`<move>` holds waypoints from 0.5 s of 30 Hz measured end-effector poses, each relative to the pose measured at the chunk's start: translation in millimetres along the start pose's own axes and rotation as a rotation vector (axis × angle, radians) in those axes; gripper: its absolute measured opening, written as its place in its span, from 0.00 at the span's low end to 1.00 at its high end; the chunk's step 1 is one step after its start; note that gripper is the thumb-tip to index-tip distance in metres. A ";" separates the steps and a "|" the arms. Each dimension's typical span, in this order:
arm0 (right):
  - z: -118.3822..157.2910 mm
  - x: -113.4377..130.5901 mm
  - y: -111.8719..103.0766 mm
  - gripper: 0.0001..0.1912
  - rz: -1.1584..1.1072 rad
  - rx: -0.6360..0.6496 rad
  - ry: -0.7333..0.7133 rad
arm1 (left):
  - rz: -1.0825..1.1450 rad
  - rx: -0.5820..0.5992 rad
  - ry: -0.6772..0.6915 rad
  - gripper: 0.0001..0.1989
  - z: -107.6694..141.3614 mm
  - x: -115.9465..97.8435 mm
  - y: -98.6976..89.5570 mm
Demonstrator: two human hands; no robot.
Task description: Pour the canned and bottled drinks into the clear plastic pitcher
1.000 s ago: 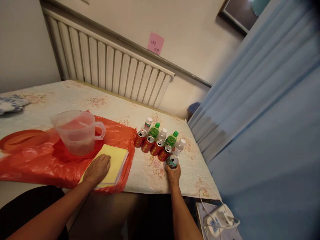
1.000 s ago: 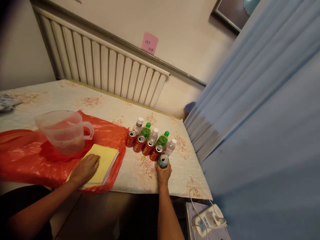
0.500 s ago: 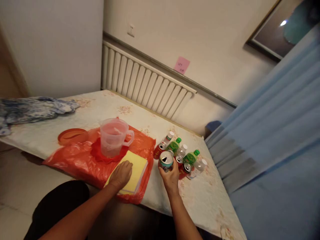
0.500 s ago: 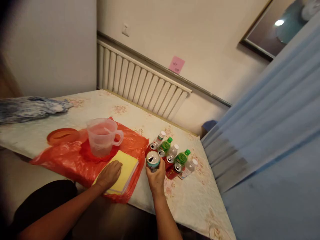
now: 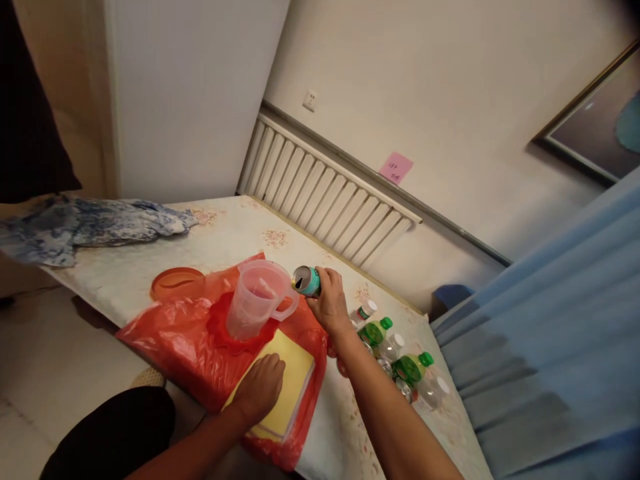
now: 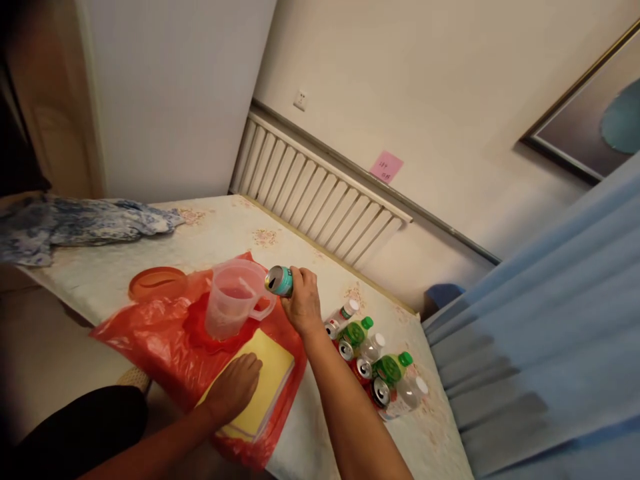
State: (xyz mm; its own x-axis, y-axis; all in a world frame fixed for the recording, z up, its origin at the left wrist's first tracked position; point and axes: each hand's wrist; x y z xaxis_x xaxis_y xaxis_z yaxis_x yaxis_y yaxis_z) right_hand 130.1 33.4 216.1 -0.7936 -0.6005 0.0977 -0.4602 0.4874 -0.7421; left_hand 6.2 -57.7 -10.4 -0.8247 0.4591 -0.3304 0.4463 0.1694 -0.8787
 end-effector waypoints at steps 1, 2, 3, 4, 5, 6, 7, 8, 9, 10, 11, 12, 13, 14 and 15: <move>-6.5 0.7 1.1 0.33 0.029 0.023 -0.036 | -0.001 -0.006 -0.003 0.12 1.1 0.6 3.5; -12.5 1.4 2.2 0.33 0.058 0.043 -0.071 | -0.001 -0.016 -0.006 0.13 2.0 1.1 7.1; -18.0 2.0 3.2 0.32 0.088 0.056 -0.103 | -0.002 -0.028 -0.009 0.13 2.5 1.4 10.3; -23.1 2.5 4.3 0.31 0.119 0.066 -0.132 | -0.002 -0.034 -0.014 0.13 2.3 1.5 12.5; -27.7 2.9 5.4 0.30 0.152 0.075 -0.157 | 0.001 -0.028 -0.018 0.14 1.3 1.6 13.5; -31.9 3.1 6.4 0.29 0.184 0.082 -0.179 | 0.008 -0.006 -0.020 0.14 -0.8 1.6 13.0; -35.7 3.1 7.2 0.29 0.216 0.088 -0.198 | 0.020 0.034 -0.023 0.14 -3.7 1.7 11.0; -39.0 2.9 7.8 0.28 0.245 0.092 -0.216 | 0.034 0.087 -0.024 0.14 -7.4 1.9 7.7; -41.9 2.5 8.2 0.27 0.271 0.094 -0.235 | 0.051 0.146 -0.026 0.14 -11.2 2.2 3.7; -44.3 1.8 8.2 0.27 0.294 0.099 -0.255 | 0.065 0.196 -0.031 0.13 -14.9 2.9 -0.7; -46.4 0.8 7.9 0.27 0.314 0.104 -0.277 | 0.080 0.234 -0.033 0.13 -18.1 3.7 -4.8; -48.0 -0.3 7.2 0.27 0.330 0.111 -0.300 | 0.097 0.255 -0.028 0.13 -20.3 4.7 -8.4; -49.4 -1.5 6.2 0.27 0.342 0.118 -0.321 | 0.114 0.262 -0.020 0.13 -21.6 5.7 -11.2; -50.6 -2.6 4.8 0.28 0.352 0.124 -0.340 | 0.131 0.259 -0.010 0.13 -22.0 6.7 -13.3; -51.6 -3.7 3.2 0.28 0.360 0.130 -0.357 | 0.147 0.251 0.000 0.14 -21.8 7.6 -14.8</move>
Point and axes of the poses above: each hand's wrist, its own z-axis away from the middle knuckle, its own y-axis out of the palm, x = y × z, and after that the axes turned 1 degree about -z, right-handed
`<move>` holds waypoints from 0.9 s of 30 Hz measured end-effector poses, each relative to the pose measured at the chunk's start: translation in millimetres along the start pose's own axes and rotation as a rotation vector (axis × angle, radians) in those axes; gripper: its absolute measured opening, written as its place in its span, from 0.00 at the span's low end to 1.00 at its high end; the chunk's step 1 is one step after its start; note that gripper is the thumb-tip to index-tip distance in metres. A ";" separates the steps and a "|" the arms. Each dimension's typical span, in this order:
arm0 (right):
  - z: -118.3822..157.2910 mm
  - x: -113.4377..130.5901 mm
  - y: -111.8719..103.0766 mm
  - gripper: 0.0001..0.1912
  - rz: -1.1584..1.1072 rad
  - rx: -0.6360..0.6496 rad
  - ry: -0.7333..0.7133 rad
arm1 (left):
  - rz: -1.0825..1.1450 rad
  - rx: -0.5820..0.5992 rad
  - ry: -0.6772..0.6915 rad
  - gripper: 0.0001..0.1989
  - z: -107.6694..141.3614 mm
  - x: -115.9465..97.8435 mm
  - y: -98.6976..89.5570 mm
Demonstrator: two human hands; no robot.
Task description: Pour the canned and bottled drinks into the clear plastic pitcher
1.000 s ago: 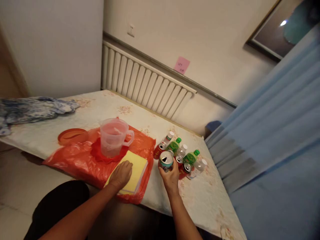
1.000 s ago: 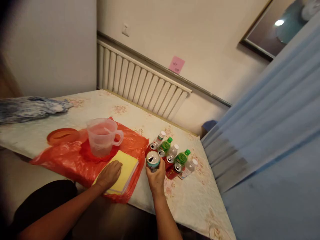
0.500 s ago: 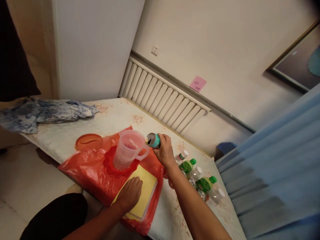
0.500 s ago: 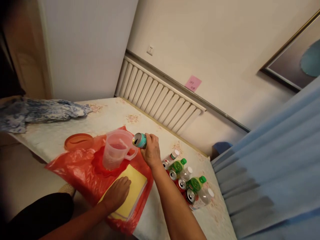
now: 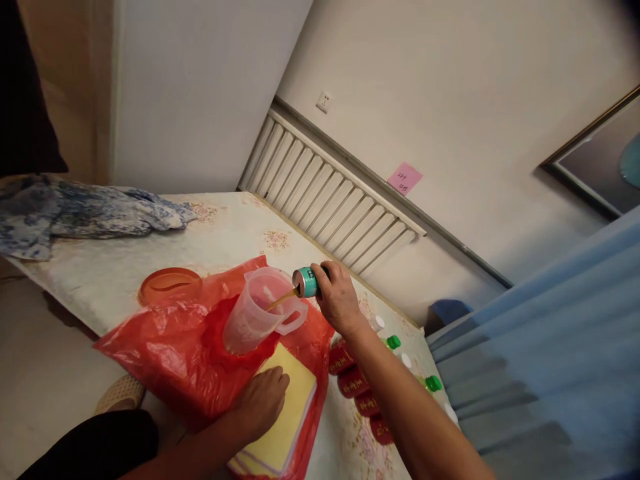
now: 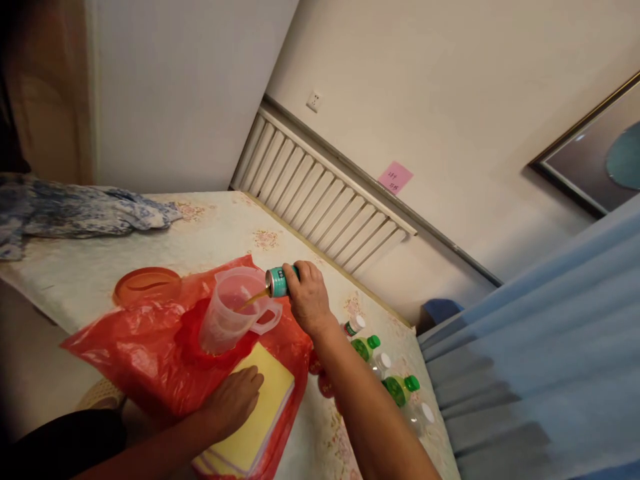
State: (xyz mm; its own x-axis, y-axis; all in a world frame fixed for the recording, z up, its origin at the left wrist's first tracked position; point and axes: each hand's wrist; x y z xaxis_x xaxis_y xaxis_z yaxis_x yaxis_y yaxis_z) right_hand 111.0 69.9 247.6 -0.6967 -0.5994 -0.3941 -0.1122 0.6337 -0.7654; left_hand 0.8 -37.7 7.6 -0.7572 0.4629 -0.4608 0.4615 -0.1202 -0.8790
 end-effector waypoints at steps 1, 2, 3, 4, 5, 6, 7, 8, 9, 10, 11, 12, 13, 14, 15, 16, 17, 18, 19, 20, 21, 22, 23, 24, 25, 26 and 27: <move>-0.2 -1.6 -1.4 0.28 0.007 0.003 -0.016 | 0.012 -0.007 0.007 0.14 0.8 0.5 -1.1; -0.5 -3.0 -2.8 0.28 0.013 0.006 -0.029 | 0.022 -0.011 0.011 0.14 1.6 0.9 -2.0; -0.8 -4.2 -4.3 0.28 0.020 0.012 -0.040 | 0.031 -0.011 0.011 0.14 2.1 1.0 -3.1; -1.2 -5.1 -5.6 0.28 0.026 0.021 -0.050 | 0.038 -0.005 0.011 0.14 2.2 0.9 -4.6; -1.6 -5.7 -6.7 0.29 0.032 0.030 -0.059 | 0.047 0.004 0.012 0.14 1.8 0.7 -6.3; -2.2 -6.2 -7.6 0.29 0.039 0.038 -0.068 | 0.056 0.014 0.012 0.14 1.0 0.4 -8.2; -2.9 -6.5 -8.2 0.29 0.046 0.044 -0.075 | 0.066 0.024 0.012 0.14 0.0 0.1 -10.0; -3.7 -6.7 -8.7 0.29 0.052 0.049 -0.083 | 0.077 0.034 0.012 0.14 -1.2 -0.3 -11.7; -4.7 -6.7 -9.1 0.29 0.057 0.052 -0.091 | 0.087 0.042 0.009 0.14 -2.4 -0.7 -13.0; -5.9 -6.6 -9.5 0.28 0.061 0.053 -0.099 | 0.094 0.048 0.005 0.14 -3.4 -1.1 -13.9; -7.3 -6.4 -10.0 0.27 0.064 0.054 -0.106 | 0.099 0.052 -0.001 0.14 -4.1 -1.4 -14.3; -8.7 -6.1 -10.6 0.26 0.067 0.054 -0.113 | 0.102 0.055 -0.006 0.15 -4.6 -1.8 -14.4; -10.3 -5.7 -11.4 0.25 0.071 0.055 -0.120 | 0.103 0.061 -0.011 0.15 -4.8 -2.0 -14.2; -11.9 -5.3 -12.2 0.25 0.076 0.053 -0.126 | 0.107 0.065 -0.015 0.15 -4.8 -2.3 -14.0; -13.4 -4.8 -13.1 0.24 0.082 0.053 -0.132 | 0.111 0.068 -0.017 0.15 -4.7 -2.5 -13.8; -14.9 -4.3 -14.0 0.24 0.088 0.053 -0.138 | 0.116 0.072 -0.017 0.14 -4.5 -2.6 -13.8; -16.3 -3.8 -14.7 0.24 0.093 0.053 -0.147 | 0.119 0.076 -0.019 0.14 -4.2 -2.7 -14.1; -17.6 -3.3 -15.4 0.24 0.098 0.051 -0.156 | 0.121 0.078 -0.019 0.14 -4.0 -2.9 -14.5; -18.9 -2.9 -15.8 0.23 0.103 0.046 -0.166 | 0.123 0.077 -0.019 0.14 -3.9 -3.0 -15.1; -20.0 -2.5 -16.1 0.23 0.106 0.043 -0.177 | 0.125 0.076 -0.019 0.14 -3.8 -3.1 -15.8; -21.0 -2.3 -16.2 0.23 0.107 0.042 -0.186 | 0.129 0.077 -0.021 0.14 -3.8 -3.2 -16.4; -21.9 -2.0 -16.3 0.23 0.106 0.041 -0.192 | 0.135 0.076 -0.024 0.14 -3.8 -3.3 -16.8; -22.8 -1.8 -16.2 0.23 0.102 0.043 -0.195 | 0.144 0.074 -0.025 0.14 -3.9 -3.2 -16.9; -23.5 -1.5 -16.1 0.23 0.096 0.045 -0.198 | 0.151 0.067 -0.025 0.14 -4.0 -3.0 -16.9; -24.2 -1.2 -16.0 0.23 0.091 0.047 -0.200 | 0.156 0.063 -0.027 0.14 -4.1 -2.7 -16.6; -24.8 -0.8 -15.9 0.23 0.089 0.048 -0.205 | 0.159 0.062 -0.030 0.14 -4.3 -2.4 -16.1; -25.4 -0.4 -15.8 0.22 0.089 0.048 -0.213 | 0.161 0.063 -0.032 0.13 -4.4 -2.0 -15.6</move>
Point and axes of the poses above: each hand's wrist, its own z-axis away from the middle knuckle, its own y-axis out of the palm, x = y × z, and after that the axes turned 1 degree about -z, right-handed
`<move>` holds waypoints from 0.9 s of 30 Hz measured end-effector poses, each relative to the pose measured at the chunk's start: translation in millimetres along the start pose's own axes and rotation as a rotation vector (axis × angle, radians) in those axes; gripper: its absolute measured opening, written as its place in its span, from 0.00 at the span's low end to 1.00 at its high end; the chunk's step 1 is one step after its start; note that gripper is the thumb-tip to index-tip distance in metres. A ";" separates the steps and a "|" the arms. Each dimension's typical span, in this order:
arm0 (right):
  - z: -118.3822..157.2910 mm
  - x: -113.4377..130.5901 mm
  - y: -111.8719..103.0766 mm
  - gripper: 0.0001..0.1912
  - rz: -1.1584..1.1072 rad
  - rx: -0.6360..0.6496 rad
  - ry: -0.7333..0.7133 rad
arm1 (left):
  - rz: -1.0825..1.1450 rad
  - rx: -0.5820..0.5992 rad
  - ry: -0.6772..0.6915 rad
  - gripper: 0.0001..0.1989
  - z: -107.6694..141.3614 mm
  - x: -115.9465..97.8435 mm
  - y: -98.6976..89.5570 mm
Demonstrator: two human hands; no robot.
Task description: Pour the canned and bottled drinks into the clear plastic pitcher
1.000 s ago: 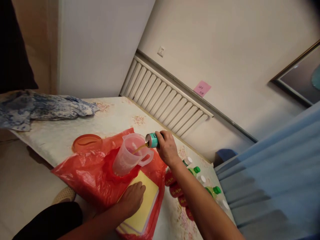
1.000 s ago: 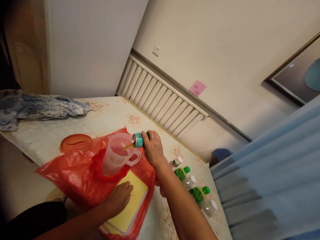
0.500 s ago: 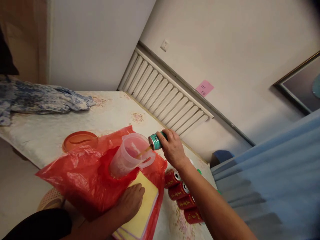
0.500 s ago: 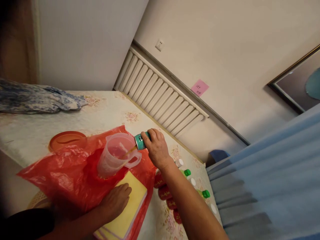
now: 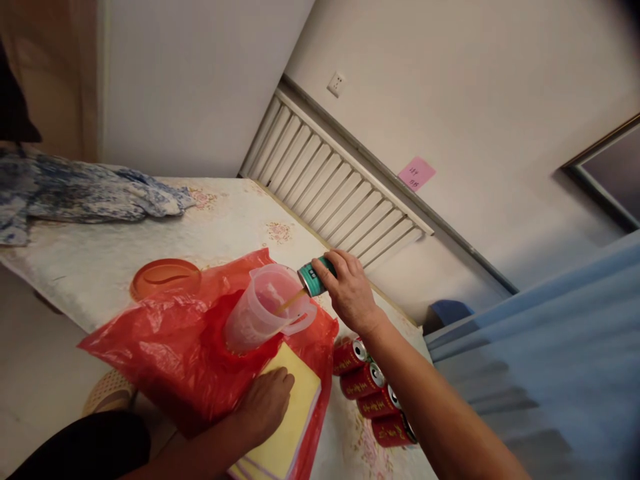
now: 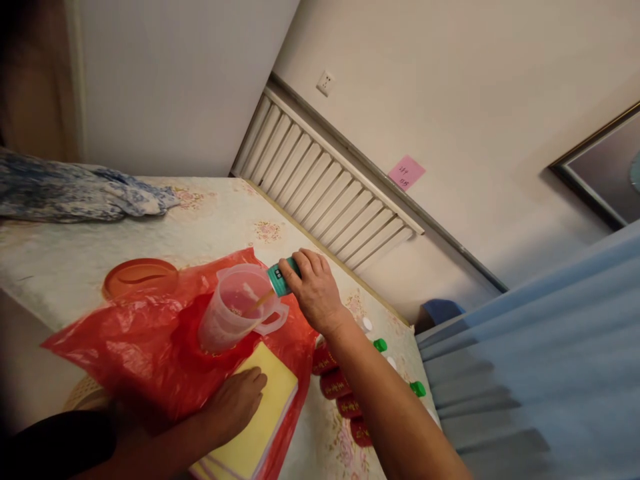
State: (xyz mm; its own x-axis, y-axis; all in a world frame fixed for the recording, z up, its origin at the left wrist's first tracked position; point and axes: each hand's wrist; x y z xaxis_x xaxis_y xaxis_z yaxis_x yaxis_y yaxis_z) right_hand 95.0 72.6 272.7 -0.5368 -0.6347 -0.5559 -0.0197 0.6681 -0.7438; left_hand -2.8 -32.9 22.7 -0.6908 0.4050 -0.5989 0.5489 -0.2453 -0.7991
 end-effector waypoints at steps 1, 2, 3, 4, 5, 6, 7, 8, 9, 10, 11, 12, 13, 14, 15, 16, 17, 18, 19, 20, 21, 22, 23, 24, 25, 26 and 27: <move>-0.7 0.4 0.1 0.22 0.004 0.000 -0.010 | 0.001 0.005 -0.004 0.13 -0.2 0.4 0.5; -1.3 0.7 0.1 0.21 0.007 0.001 -0.021 | 0.002 0.010 -0.008 0.13 -0.4 0.8 0.9; -2.0 1.1 0.2 0.21 0.010 0.002 -0.029 | 0.002 0.012 -0.011 0.13 -0.6 1.1 1.3; -2.6 1.5 0.3 0.21 0.009 0.003 -0.035 | 0.004 0.012 -0.010 0.13 -0.7 1.3 1.5; -3.3 1.8 0.5 0.21 0.005 0.004 -0.037 | 0.006 0.007 -0.005 0.13 -0.7 1.3 1.6; -3.9 2.0 0.6 0.21 -0.002 0.005 -0.037 | 0.007 0.002 0.000 0.13 -0.7 1.3 1.5; -4.6 2.3 0.7 0.21 -0.008 0.007 -0.037 | 0.008 -0.004 0.004 0.13 -0.7 1.2 1.3; -5.2 2.5 0.8 0.22 -0.014 0.009 -0.038 | 0.012 -0.007 0.006 0.13 -0.7 1.2 0.9; -5.9 2.8 0.9 0.22 -0.018 0.010 -0.042 | 0.019 -0.008 0.006 0.13 -0.8 1.3 0.7; -6.5 3.2 0.9 0.22 -0.022 0.012 -0.047 | 0.027 -0.009 0.006 0.13 -0.9 1.5 0.6; -7.1 3.6 1.0 0.22 -0.024 0.012 -0.051 | 0.034 -0.011 0.003 0.13 -1.1 1.9 0.7; -7.7 4.1 1.0 0.21 -0.025 0.012 -0.055 | 0.042 -0.015 0.002 0.13 -1.3 2.5 1.1; -8.3 4.7 1.2 0.21 -0.026 0.012 -0.057 | 0.051 -0.023 0.002 0.12 -1.5 3.2 1.9; -8.7 5.3 1.4 0.21 -0.025 0.011 -0.059 | 0.059 -0.034 0.005 0.12 -1.6 4.0 2.7; -9.1 5.9 1.7 0.21 -0.024 0.010 -0.060 | 0.068 -0.046 0.008 0.12 -1.6 4.7 3.5; -9.4 6.5 2.1 0.21 -0.024 0.011 -0.061 | 0.075 -0.055 0.012 0.12 -1.5 5.3 4.1; -9.6 7.0 2.5 0.21 -0.023 0.013 -0.063 | 0.082 -0.060 0.016 0.12 -1.3 5.7 4.2; -9.7 7.6 3.1 0.20 -0.023 0.015 -0.065 | 0.087 -0.061 0.017 0.13 -1.0 5.8 3.8; -9.7 8.0 3.8 0.20 -0.023 0.017 -0.067 | 0.090 -0.057 0.015 0.13 -0.7 5.6 2.8; -9.6 8.4 4.6 0.20 -0.023 0.019 -0.069 | 0.093 -0.052 0.014 0.13 -0.3 5.2 1.4; -9.3 8.7 5.6 0.20 -0.021 0.018 -0.070 | 0.097 -0.049 0.012 0.13 0.2 4.6 -0.3; -8.9 9.0 6.8 0.20 -0.021 0.015 -0.069 | 0.101 -0.045 0.010 0.13 0.6 4.0 -2.1; -8.2 9.3 8.1 0.20 -0.024 0.011 -0.064 | 0.104 -0.040 0.008 0.13 0.9 3.3 -3.7; -7.2 9.5 9.5 0.20 -0.033 0.010 -0.054 | 0.103 -0.031 0.006 0.13 1.0 2.8 -5.1; -5.9 9.6 11.1 0.20 -0.049 0.011 -0.037 | 0.100 -0.020 0.003 0.13 1.1 2.4 -6.2; -4.2 9.7 12.9 0.21 -0.073 0.010 -0.014 | 0.097 -0.009 -0.001 0.13 1.0 2.2 -6.8; -2.2 9.6 15.0 0.22 -0.103 0.009 0.016 | 0.095 0.000 -0.004 0.12 0.9 2.1 -7.2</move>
Point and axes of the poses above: each hand's wrist, its own z-axis away from the middle knuckle, its own y-axis out of the palm, x = y × z, and after that the axes turned 1 degree about -z, right-handed
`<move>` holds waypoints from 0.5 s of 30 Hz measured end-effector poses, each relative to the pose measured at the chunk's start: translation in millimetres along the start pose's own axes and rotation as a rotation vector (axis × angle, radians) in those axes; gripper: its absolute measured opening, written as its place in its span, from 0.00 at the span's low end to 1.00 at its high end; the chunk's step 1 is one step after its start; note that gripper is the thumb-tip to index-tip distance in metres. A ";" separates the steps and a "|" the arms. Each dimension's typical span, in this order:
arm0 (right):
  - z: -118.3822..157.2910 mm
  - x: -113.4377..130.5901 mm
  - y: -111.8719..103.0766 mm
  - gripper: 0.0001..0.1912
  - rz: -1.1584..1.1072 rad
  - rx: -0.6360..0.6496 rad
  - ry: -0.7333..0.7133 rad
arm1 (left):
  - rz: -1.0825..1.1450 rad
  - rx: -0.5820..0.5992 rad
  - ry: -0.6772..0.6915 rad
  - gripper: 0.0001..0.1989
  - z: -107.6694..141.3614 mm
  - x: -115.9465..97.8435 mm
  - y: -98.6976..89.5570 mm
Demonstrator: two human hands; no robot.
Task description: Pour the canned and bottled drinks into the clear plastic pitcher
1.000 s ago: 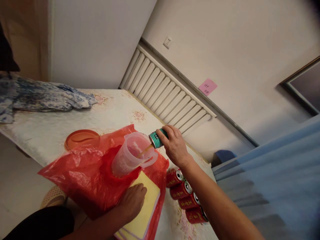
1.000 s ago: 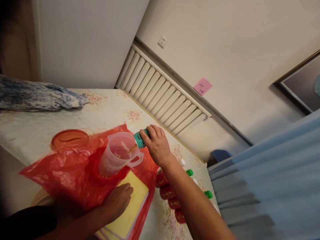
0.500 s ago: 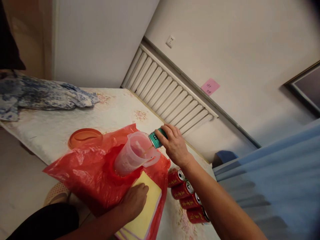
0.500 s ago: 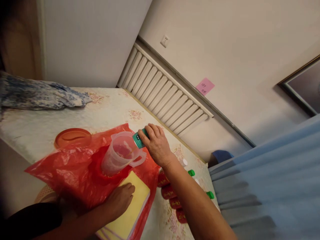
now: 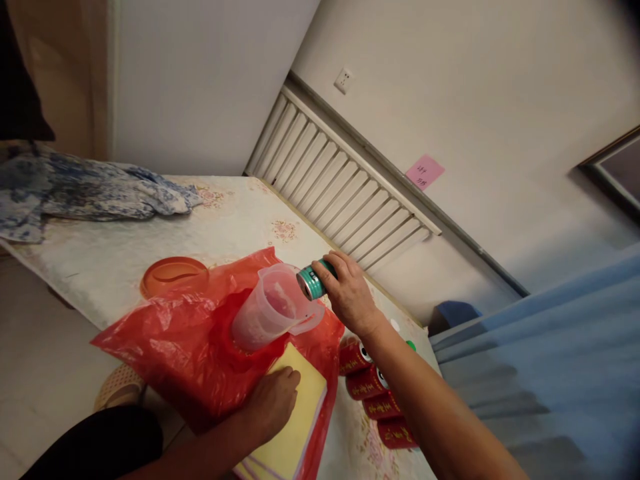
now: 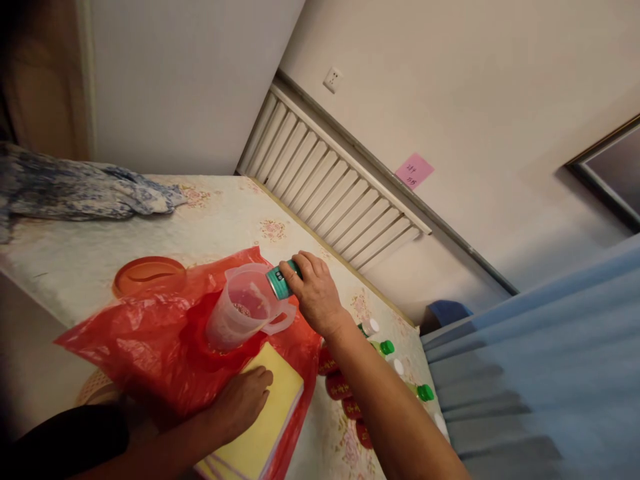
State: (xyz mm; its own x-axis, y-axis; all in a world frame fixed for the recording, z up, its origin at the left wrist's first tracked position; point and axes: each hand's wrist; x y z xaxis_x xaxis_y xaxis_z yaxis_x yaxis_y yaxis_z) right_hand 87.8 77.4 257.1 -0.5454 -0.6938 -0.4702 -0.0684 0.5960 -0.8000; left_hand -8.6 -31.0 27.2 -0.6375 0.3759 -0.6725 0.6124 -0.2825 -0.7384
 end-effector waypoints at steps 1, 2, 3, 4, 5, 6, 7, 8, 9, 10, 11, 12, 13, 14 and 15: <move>2.5 -0.7 2.4 0.23 -0.039 -0.003 0.034 | 0.000 0.009 -0.003 0.12 -0.3 0.1 -0.2; 5.3 -1.9 5.4 0.24 -0.088 -0.008 0.071 | 0.002 0.017 -0.008 0.12 -0.6 0.2 -0.4; 8.6 -3.8 9.2 0.26 -0.147 -0.021 0.111 | 0.007 0.024 -0.013 0.12 -0.9 0.3 -0.7; 12.1 -6.4 14.0 0.27 -0.213 -0.040 0.160 | 0.013 0.028 -0.017 0.11 -1.2 0.4 -1.1; 15.9 -9.7 20.1 0.29 -0.284 -0.064 0.221 | 0.018 0.034 -0.023 0.11 -1.3 0.3 -1.8; 19.7 -13.6 27.6 0.31 -0.356 -0.096 0.301 | 0.020 0.040 -0.030 0.11 -1.2 0.0 -2.9; 23.4 -17.8 36.6 0.33 -0.431 -0.132 0.400 | 0.023 0.045 -0.035 0.11 -0.9 -0.5 -4.2; 26.8 -22.1 47.0 0.34 -0.511 -0.162 0.515 | 0.027 0.051 -0.039 0.11 -0.4 -1.1 -5.7; 29.6 -26.0 58.6 0.34 -0.600 -0.177 0.637 | 0.035 0.057 -0.042 0.10 0.2 -1.8 -7.3; 31.7 -29.1 71.4 0.34 -0.694 -0.178 0.752 | 0.049 0.060 -0.047 0.10 0.9 -2.4 -8.8; 32.8 -31.0 85.0 0.33 -0.789 -0.174 0.854 | 0.068 0.059 -0.052 0.10 1.6 -2.9 -10.1; 33.0 -31.4 99.2 0.33 -0.879 -0.163 0.935 | 0.089 0.052 -0.057 0.10 2.2 -3.2 -11.1; 31.9 -30.1 113.6 0.32 -0.960 -0.153 0.993 | 0.110 0.045 -0.066 0.10 2.5 -3.2 -11.6; 29.6 -27.0 128.0 0.31 -1.029 -0.147 1.029 | 0.126 0.039 -0.075 0.11 2.6 -3.1 -11.8; 26.1 -22.2 141.8 0.30 -1.087 -0.146 1.044 | 0.138 0.038 -0.081 0.11 2.4 -2.8 -11.9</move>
State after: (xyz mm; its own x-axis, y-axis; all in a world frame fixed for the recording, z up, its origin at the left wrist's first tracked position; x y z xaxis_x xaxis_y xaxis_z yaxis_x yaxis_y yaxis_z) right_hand 112.0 166.7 144.3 -0.5029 -0.2581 0.8249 -0.8617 0.0755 -0.5017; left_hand -15.2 -30.8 37.7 -0.5852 0.2597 -0.7682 0.6796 -0.3598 -0.6393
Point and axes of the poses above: each hand's wrist, its own z-axis away from the middle knuckle, its own y-axis out of the palm, x = y × z, and after that the axes turned 1 degree about -z, right-handed
